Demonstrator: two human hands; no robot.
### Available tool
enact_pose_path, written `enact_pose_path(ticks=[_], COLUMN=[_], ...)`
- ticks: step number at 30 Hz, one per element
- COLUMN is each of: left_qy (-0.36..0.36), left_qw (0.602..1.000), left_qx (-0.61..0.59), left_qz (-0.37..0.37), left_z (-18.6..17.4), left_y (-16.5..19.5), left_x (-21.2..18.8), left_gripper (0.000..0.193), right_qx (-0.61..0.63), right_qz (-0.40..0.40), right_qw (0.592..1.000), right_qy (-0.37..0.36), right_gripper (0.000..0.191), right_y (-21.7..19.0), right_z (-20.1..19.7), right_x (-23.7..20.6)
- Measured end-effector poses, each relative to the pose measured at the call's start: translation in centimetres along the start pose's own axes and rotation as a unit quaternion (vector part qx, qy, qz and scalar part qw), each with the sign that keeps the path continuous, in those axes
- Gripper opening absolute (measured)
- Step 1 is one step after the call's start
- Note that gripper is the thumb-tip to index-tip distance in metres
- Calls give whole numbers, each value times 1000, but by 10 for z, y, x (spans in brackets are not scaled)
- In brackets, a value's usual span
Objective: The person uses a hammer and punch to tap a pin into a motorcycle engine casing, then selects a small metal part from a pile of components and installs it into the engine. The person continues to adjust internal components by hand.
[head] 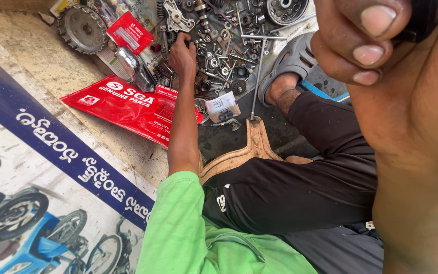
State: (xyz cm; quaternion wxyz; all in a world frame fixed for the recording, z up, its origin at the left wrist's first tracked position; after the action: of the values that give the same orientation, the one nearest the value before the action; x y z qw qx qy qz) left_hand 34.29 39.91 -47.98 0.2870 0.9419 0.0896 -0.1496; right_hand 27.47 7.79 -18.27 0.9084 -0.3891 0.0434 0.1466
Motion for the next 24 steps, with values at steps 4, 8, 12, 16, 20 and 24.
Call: enact_pose_path(ticks=[4,8,12,16,20,24], left_qy=[-24,-23,-41,-59,-91,-53], left_qw=[998,999,998,997,995,997], left_qx=[-34,-30,-46,-41,-38,1], left_qz=[-49,18,24,4,-16,54], left_z=[2,5,12,17,20,11], left_y=[-7,6,14,16,13,20], left_x=[0,4,7,10,11,8], left_gripper=[22,24,28,16,10,8], right_qx=[-2,-4,-5,-6,-6,-6], right_qz=[-1,-3,-1,-1,0,0], right_qw=[1000,1000,1000,1000,1000,1000], right_qy=[-3,-2,-3,-4,-3,0], right_gripper=[23,23,23,24,24,24], right_y=[1,1,0,0,0,-1], right_z=[2,2,3,4,3,2], right_x=[1,3,4,5,5,3])
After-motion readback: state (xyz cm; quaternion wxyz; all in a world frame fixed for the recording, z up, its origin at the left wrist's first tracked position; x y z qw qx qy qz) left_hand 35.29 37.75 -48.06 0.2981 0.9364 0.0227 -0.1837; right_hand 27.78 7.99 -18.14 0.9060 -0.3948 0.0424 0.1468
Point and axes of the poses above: each hand's wrist, its own x-axis towards the middle knuckle, its own z-axis out of the palm, y = z × x, the point moved 6 cm from there along x, towards the middle knuckle, and after that the axes turned 15 degrees about -y, right-handed, at the moved point
